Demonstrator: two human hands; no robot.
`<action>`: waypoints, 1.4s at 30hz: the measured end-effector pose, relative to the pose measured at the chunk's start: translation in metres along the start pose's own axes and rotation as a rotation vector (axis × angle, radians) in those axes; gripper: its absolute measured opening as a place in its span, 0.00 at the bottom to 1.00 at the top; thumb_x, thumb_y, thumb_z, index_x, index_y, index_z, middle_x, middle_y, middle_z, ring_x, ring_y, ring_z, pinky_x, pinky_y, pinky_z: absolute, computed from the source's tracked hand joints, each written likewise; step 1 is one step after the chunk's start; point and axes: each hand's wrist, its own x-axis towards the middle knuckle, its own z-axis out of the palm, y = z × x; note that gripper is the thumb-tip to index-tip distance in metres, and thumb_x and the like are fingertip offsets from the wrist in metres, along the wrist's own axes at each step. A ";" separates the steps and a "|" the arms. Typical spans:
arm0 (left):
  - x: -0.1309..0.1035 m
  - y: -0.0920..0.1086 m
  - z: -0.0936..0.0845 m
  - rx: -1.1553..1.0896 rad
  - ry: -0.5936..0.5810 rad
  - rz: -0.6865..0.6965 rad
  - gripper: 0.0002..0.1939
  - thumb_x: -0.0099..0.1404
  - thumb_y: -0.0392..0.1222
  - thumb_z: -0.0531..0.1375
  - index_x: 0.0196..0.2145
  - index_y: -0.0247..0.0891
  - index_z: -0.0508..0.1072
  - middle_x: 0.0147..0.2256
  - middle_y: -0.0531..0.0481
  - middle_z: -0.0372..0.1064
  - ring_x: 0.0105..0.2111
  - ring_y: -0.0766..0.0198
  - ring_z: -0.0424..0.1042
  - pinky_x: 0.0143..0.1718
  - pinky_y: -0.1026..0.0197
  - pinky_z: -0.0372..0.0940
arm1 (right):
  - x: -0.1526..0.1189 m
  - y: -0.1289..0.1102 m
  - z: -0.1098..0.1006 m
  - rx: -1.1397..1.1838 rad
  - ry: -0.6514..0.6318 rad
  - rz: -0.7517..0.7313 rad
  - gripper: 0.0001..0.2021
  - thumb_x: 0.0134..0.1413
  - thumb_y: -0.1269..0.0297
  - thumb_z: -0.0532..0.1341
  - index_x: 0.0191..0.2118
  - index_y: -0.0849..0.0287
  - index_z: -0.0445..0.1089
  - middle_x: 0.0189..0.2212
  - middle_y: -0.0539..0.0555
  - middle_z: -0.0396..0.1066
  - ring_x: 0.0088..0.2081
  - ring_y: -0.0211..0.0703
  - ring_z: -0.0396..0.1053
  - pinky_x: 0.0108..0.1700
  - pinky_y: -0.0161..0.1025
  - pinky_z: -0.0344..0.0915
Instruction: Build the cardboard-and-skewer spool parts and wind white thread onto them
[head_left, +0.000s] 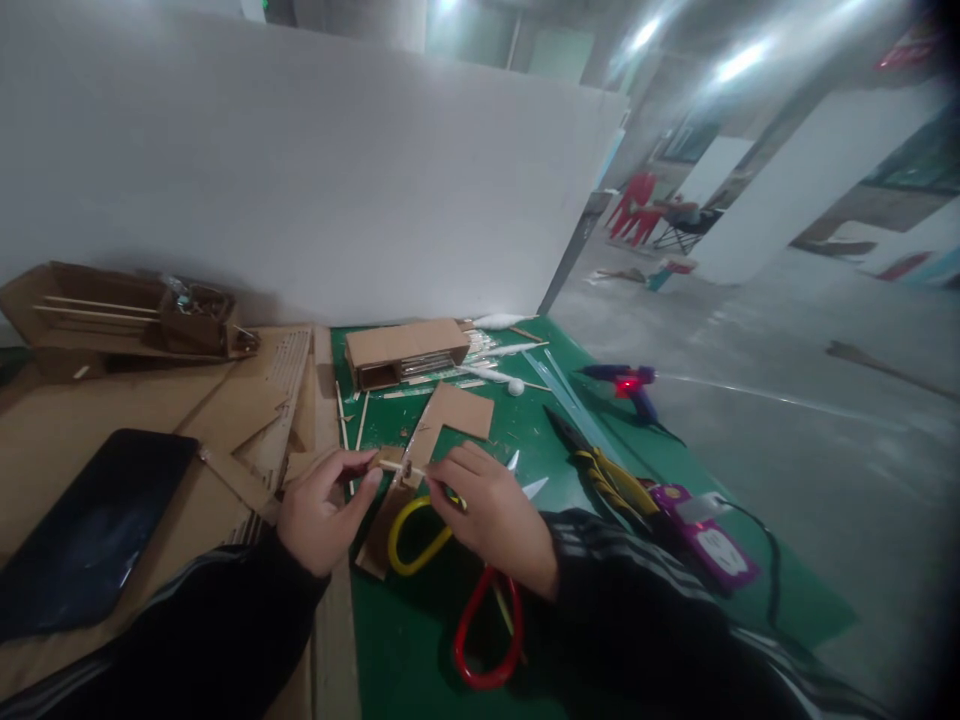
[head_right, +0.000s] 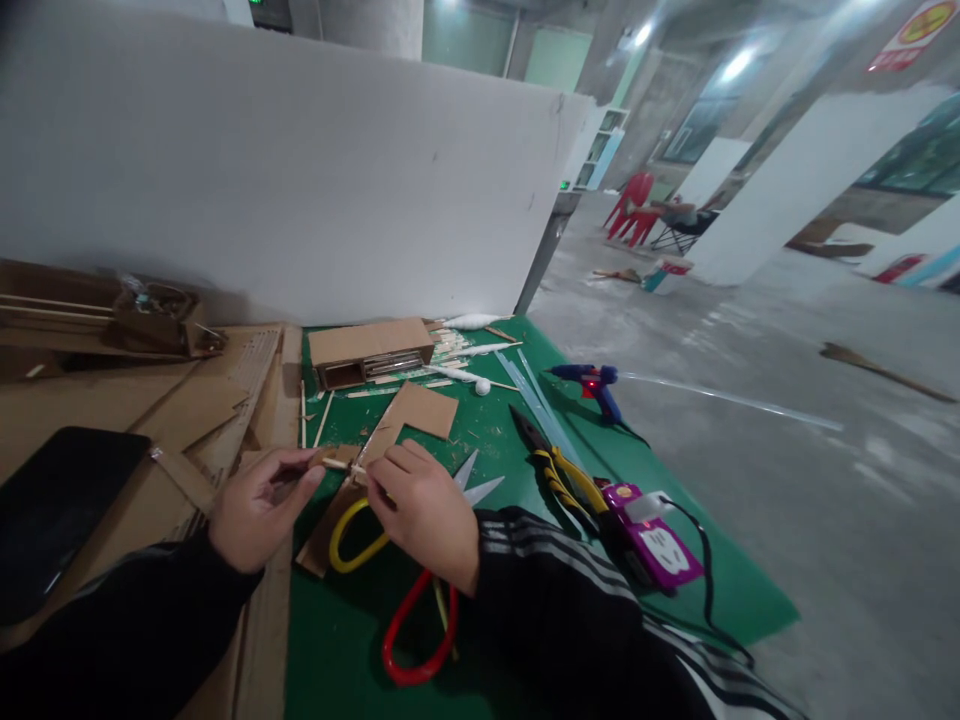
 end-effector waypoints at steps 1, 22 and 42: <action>0.000 0.002 -0.001 0.026 0.003 0.021 0.07 0.62 0.42 0.61 0.38 0.39 0.75 0.37 0.47 0.77 0.37 0.58 0.76 0.40 0.58 0.71 | 0.000 0.001 0.000 0.001 -0.002 -0.002 0.07 0.62 0.72 0.55 0.33 0.59 0.69 0.29 0.54 0.69 0.34 0.44 0.64 0.35 0.39 0.63; -0.001 0.001 0.004 0.078 0.026 0.023 0.08 0.63 0.45 0.60 0.35 0.40 0.76 0.35 0.48 0.79 0.34 0.59 0.78 0.35 0.60 0.72 | -0.006 0.004 0.007 -0.178 0.017 -0.167 0.12 0.66 0.73 0.50 0.38 0.62 0.70 0.29 0.57 0.68 0.33 0.47 0.61 0.37 0.43 0.62; -0.006 0.008 0.009 0.057 -0.069 0.073 0.07 0.64 0.43 0.60 0.37 0.41 0.77 0.34 0.49 0.77 0.35 0.60 0.76 0.36 0.60 0.69 | -0.006 0.005 0.022 -0.127 0.005 -0.207 0.10 0.62 0.77 0.51 0.37 0.63 0.69 0.30 0.57 0.69 0.32 0.45 0.60 0.35 0.42 0.59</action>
